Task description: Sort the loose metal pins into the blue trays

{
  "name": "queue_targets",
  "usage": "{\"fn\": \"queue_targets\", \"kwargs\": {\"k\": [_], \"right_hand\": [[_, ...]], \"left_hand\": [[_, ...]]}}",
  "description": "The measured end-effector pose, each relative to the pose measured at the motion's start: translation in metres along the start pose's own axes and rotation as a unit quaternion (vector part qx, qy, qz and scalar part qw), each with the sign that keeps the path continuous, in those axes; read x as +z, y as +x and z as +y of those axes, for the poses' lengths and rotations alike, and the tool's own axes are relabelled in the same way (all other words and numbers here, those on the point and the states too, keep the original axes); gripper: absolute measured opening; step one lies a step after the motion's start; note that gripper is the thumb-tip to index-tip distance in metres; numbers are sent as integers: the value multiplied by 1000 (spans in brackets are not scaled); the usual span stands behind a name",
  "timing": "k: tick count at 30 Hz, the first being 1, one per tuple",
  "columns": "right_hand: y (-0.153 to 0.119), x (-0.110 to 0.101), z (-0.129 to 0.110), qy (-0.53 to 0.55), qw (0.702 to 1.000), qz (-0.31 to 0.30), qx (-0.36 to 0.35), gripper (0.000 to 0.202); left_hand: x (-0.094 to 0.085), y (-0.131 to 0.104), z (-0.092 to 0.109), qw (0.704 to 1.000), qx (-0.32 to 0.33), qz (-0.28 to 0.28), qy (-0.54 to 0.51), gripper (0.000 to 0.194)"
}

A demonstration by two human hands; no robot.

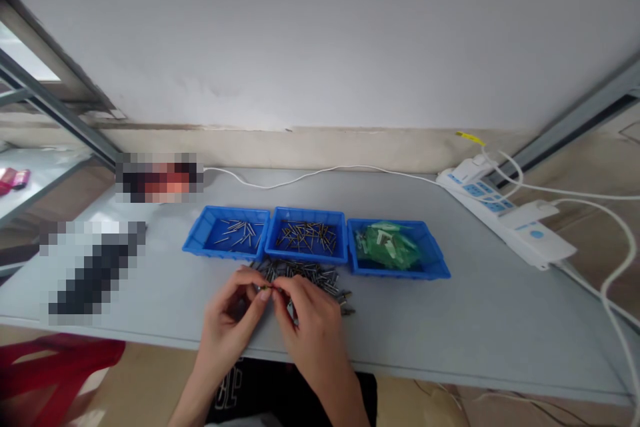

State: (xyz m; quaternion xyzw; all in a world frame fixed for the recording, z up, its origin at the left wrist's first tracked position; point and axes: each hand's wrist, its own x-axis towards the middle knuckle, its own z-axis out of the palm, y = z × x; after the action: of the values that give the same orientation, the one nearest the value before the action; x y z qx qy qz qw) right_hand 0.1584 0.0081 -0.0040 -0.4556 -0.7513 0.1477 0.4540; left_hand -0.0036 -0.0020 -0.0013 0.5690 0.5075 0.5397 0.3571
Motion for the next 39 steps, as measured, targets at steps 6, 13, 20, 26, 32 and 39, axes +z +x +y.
{"fn": "queue_targets", "kwargs": {"k": [6, 13, 20, 26, 32, 39], "right_hand": [[-1, -2, -1, 8, 1000, 7, 28, 13], [-1, -3, -2, 9, 999, 4, 31, 16], [-2, -3, -3, 14, 999, 6, 32, 15], [-1, -3, -4, 22, 999, 6, 44, 16], [-1, -3, -3, 18, 999, 3, 31, 16], [-1, -4, -3, 25, 999, 0, 36, 16]], "left_hand": [[1, -2, 0, 998, -30, 8, -51, 14], [1, -2, 0, 995, -59, -50, -60, 17], [1, -1, -2, 997, -39, -63, -15, 12], [1, 0, -1, 997, -36, -73, -12, 10], [2, 0, 0, 997, -32, -74, -4, 11], [0, 0, 0, 996, -22, -84, 4, 10]]}}
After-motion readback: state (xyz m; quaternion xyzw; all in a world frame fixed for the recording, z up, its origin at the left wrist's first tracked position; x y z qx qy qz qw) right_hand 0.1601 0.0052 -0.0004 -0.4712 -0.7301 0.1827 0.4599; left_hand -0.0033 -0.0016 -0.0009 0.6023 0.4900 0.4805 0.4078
